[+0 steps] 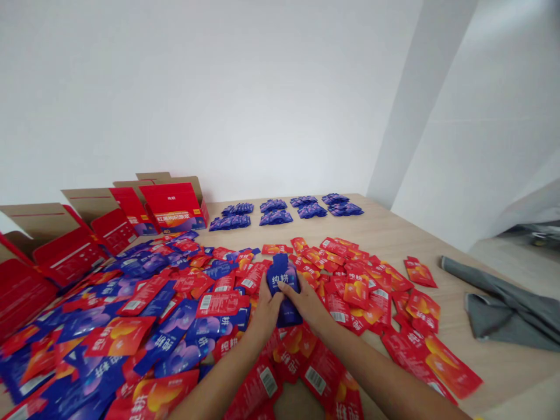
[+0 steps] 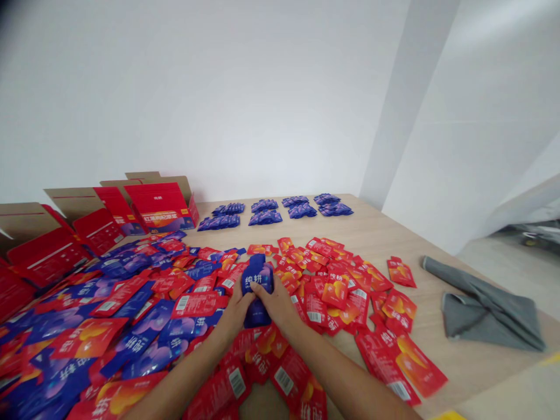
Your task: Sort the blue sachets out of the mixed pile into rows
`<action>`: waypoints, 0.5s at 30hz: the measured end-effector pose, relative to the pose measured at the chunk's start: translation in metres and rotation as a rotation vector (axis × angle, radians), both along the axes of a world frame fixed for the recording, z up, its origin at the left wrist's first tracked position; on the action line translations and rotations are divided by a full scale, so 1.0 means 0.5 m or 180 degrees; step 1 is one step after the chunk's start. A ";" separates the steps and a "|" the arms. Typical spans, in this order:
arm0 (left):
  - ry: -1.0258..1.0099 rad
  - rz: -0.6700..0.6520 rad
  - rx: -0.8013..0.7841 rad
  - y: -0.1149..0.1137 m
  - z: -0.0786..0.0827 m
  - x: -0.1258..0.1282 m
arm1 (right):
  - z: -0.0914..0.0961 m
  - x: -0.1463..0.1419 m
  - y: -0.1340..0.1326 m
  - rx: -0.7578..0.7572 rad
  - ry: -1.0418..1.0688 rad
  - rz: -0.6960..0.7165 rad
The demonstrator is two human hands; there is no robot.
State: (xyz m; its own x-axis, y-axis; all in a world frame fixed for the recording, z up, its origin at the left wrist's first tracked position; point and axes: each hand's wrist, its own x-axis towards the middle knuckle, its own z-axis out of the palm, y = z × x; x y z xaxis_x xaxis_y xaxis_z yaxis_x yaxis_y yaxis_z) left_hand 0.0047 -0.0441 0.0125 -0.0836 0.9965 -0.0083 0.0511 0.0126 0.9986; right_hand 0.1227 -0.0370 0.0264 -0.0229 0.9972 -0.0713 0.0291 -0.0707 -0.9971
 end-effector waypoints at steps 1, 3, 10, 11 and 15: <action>0.0159 0.0063 0.0086 -0.006 0.005 0.006 | 0.007 0.004 -0.005 0.0047 -0.0115 -0.0066; 0.0378 0.0100 0.0110 -0.018 0.015 0.018 | 0.017 0.012 -0.020 0.0158 -0.0276 -0.0172; 0.0442 0.0269 0.0128 -0.088 0.035 0.049 | 0.036 0.023 -0.107 0.0375 -0.0067 -0.0231; 0.0459 0.0285 0.0202 -0.100 0.041 0.052 | 0.041 0.024 -0.121 0.0402 0.0022 -0.0220; 0.0703 0.0206 0.0413 -0.138 0.070 0.068 | 0.061 0.042 -0.163 0.0499 0.0077 -0.0271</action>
